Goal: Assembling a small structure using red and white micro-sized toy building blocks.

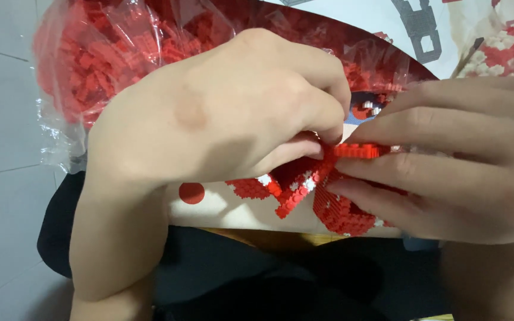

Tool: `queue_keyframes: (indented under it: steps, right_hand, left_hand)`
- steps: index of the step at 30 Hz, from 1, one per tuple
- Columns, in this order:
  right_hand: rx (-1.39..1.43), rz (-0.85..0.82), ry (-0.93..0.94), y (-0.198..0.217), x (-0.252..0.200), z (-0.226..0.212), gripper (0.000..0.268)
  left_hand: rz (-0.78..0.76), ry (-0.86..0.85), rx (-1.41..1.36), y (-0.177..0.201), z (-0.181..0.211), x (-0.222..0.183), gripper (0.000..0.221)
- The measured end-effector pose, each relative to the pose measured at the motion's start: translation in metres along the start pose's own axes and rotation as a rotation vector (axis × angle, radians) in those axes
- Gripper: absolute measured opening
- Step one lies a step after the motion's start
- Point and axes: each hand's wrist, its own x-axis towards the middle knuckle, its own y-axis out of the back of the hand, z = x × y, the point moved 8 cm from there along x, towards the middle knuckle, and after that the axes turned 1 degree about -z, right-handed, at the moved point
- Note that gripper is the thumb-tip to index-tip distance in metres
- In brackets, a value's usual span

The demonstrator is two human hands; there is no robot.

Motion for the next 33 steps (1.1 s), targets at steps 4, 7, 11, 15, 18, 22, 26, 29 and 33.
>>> queue_keyframes:
  steps: [4, 7, 11, 15, 18, 22, 26, 29, 33]
  right_hand:
    - [-0.037, -0.034, -0.045, -0.001, -0.014, 0.010, 0.028]
    - [0.002, -0.025, -0.105, 0.001, -0.021, 0.015, 0.032]
    - [-0.005, -0.056, -0.162, -0.001, -0.018, 0.018, 0.038]
    - [-0.034, -0.084, -0.090, -0.005, -0.008, 0.011, 0.029]
    - [-0.001, -0.030, -0.173, -0.002, -0.024, 0.025, 0.025]
    - [-0.041, 0.074, -0.155, 0.003, -0.050, 0.048, 0.013]
    - [-0.076, 0.139, -0.117, 0.007, -0.049, 0.055, 0.017]
    - [-0.035, 0.250, -0.185, 0.006, -0.047, 0.049, 0.022]
    - [-0.118, 0.325, -0.212, 0.011, -0.046, 0.044, 0.023]
  left_hand:
    - [-0.015, 0.032, 0.049, 0.008, -0.003, -0.005, 0.022]
    - [-0.026, 0.041, 0.073, 0.011, -0.004, -0.014, 0.027]
    - [-0.044, 0.063, 0.045, 0.008, -0.006, -0.021, 0.022]
    - [-0.058, 0.068, 0.031, 0.000, -0.005, -0.018, 0.019]
    - [-0.073, 0.090, 0.004, -0.008, 0.000, -0.023, 0.016]
    - [-0.089, 0.106, -0.014, -0.027, 0.036, -0.032, 0.011]
    - [-0.117, 0.118, -0.029, -0.037, 0.073, -0.051, 0.007]
    - [-0.146, 0.128, -0.031, -0.040, 0.083, -0.050, 0.006]
    - [-0.175, 0.132, -0.028, -0.075, 0.100, -0.028, 0.006]
